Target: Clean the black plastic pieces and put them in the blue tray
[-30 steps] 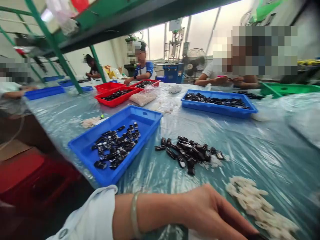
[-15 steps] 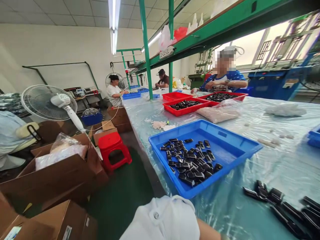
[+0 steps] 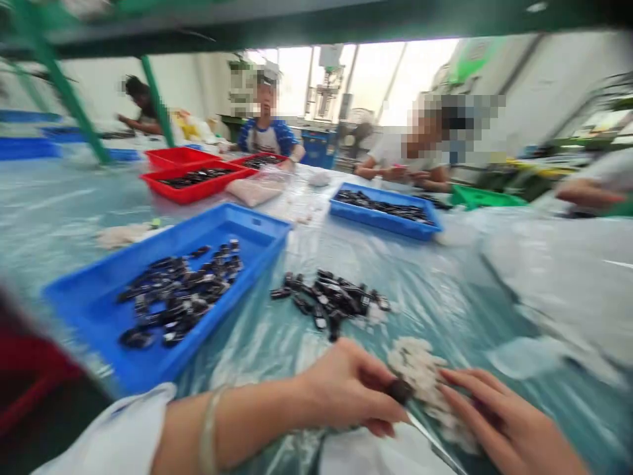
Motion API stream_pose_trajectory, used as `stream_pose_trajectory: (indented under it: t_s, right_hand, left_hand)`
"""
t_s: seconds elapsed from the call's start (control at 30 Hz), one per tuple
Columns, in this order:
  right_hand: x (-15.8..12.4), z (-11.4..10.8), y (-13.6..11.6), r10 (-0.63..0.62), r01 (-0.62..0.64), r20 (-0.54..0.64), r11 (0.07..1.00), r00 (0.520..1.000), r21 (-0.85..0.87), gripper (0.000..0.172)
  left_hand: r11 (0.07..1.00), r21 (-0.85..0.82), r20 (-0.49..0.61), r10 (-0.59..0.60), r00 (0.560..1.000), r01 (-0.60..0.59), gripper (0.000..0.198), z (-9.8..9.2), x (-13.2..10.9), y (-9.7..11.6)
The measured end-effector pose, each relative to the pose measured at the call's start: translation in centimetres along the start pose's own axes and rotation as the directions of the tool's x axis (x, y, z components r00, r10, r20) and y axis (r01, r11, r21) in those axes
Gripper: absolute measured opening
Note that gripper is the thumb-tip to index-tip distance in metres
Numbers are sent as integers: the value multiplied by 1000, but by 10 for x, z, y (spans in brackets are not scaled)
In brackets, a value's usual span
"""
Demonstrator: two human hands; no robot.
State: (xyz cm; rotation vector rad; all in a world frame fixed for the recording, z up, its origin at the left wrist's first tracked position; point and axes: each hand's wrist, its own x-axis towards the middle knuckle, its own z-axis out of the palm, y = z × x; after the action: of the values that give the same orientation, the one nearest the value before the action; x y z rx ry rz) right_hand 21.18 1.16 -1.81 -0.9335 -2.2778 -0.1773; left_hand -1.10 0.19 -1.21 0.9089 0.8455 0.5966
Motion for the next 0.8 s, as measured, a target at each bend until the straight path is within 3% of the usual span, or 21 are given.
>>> stream_pose_trajectory:
  t_s: [0.03, 0.1, 0.2, 0.33, 0.47, 0.6, 0.8]
  right_hand:
    - [-2, -8, 0, 126, -128, 102, 992, 987, 15, 13]
    - [-4, -14, -2, 393, -429, 272, 899, 878, 84, 20]
    - [-2, -13, -5, 493, -527, 270, 847, 827, 66, 24]
    - [-1, -12, -13, 476, -519, 275, 847, 835, 111, 19]
    - [-2, -7, -22, 379, -441, 311, 883, 872, 161, 21]
    - [-3, -3, -24, 325, -368, 277, 923, 904, 116, 15]
    - [-2, -6, -23, 295, -323, 301, 946, 907, 44, 13]
  left_hand:
    - [999, 28, 14, 17, 1000, -18, 22, -2, 1, 1]
    - [997, 62, 28, 37, 999, -38, 22, -5, 1, 3]
    - [996, 82, 27, 22, 999, -24, 23, -6, -2, 7]
    - [998, 54, 28, -12, 1000, 11, 31, -4, -3, 9]
    - [999, -31, 40, -14, 999, 15, 42, -5, -1, 6]
    - [995, -97, 45, -18, 999, 22, 49, -5, 1, 5]
    - [996, -88, 55, -18, 998, 23, 48, -6, 0, 6]
